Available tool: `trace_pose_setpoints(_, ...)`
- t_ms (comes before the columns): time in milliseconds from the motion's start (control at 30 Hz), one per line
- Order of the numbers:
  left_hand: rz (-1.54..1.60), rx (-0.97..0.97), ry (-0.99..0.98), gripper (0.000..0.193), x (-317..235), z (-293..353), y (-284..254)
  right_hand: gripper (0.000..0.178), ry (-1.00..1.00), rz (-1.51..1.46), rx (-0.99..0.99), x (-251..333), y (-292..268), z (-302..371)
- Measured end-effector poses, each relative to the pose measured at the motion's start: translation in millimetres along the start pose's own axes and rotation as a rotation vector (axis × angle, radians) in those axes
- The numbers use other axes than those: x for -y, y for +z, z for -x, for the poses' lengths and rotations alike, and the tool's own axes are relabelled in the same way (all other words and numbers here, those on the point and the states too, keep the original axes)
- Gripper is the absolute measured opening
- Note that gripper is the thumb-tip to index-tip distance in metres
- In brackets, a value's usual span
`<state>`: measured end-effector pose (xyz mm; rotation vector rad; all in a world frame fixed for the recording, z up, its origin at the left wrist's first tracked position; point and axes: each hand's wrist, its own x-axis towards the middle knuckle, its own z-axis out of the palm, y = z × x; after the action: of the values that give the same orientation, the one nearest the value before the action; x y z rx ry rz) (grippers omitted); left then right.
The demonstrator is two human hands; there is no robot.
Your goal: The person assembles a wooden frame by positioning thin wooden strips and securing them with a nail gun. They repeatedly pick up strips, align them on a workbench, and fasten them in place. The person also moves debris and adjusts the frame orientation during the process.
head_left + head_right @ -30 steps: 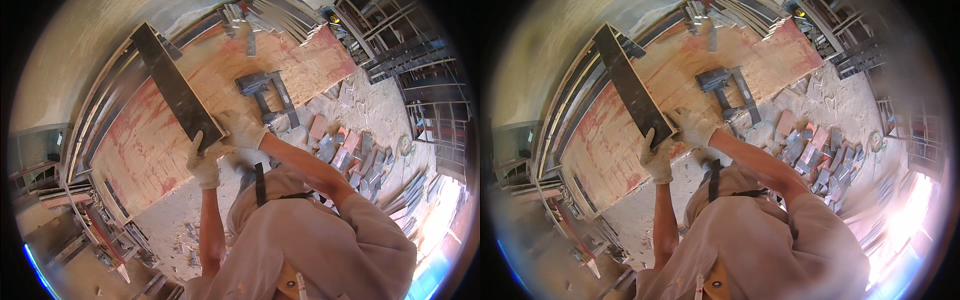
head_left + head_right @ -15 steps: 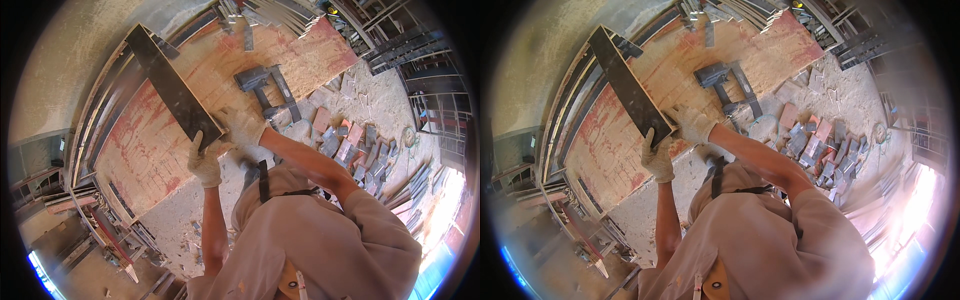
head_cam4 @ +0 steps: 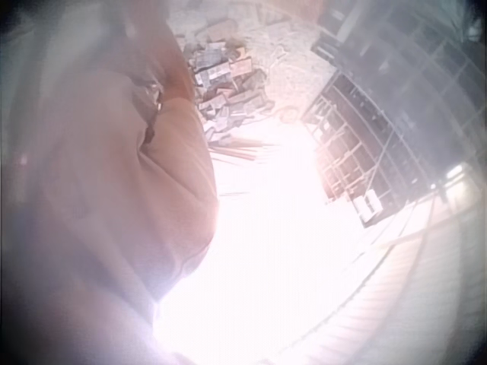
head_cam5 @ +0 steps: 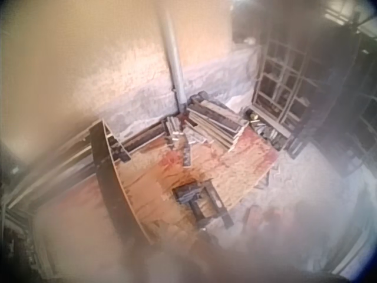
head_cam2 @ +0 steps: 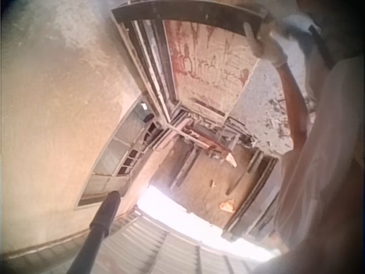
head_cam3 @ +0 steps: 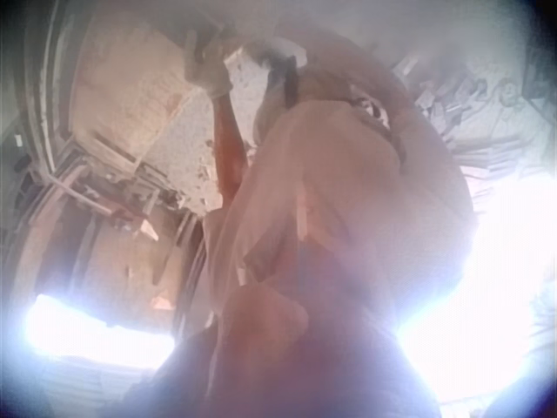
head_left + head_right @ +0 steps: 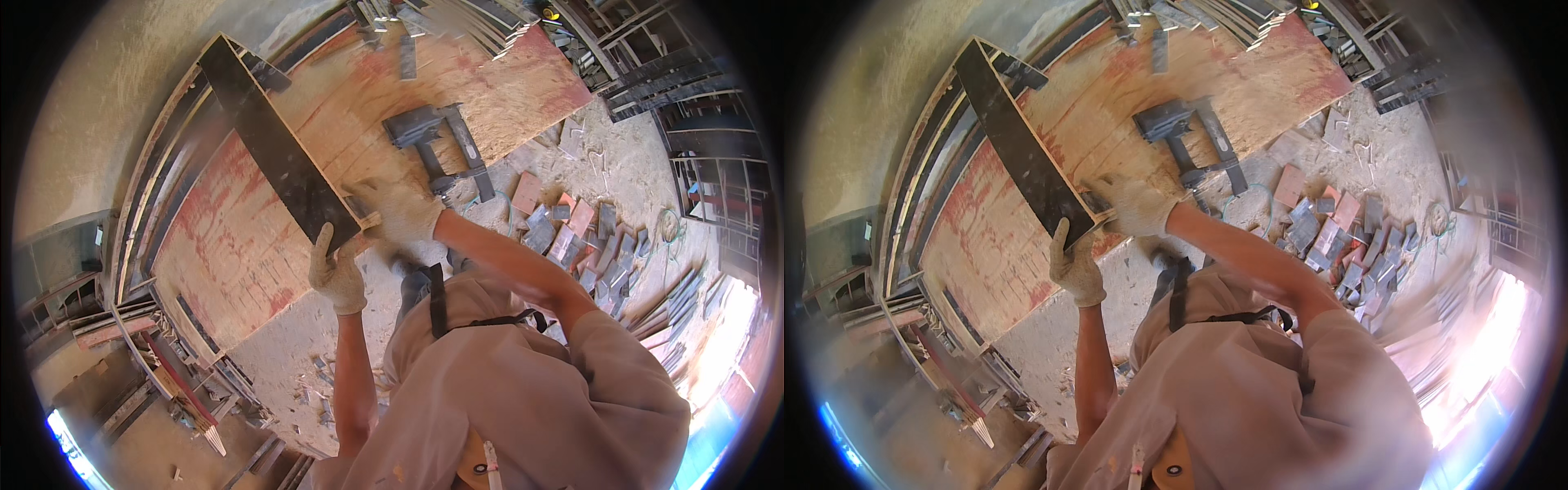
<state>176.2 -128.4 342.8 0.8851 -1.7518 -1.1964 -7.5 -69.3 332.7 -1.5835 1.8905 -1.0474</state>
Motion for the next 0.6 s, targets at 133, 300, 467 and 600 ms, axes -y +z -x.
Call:
trace_pose_setpoints(133,-0.011,-0.043,-0.034,0.042,-1.4,1.7,2.4,0.089,0.479,0.183,0.078,-104.6,19.4,5.4)
trace_pose_setpoints(300,0.098,-0.123,-0.108,0.043,8.7,8.2,-11.8,0.117,0.968,0.33,0.024,-165.0,48.0,-20.9)
trace_pose_setpoints(467,-0.022,-0.117,-0.049,0.046,0.0,-1.5,-0.8,0.125,1.155,0.158,-0.074,-222.9,62.3,-34.0)
trace_pose_setpoints(600,-0.247,-0.021,0.131,0.041,26.9,-2.6,-5.4,0.087,1.151,0.081,-0.111,-218.9,62.6,-38.6)
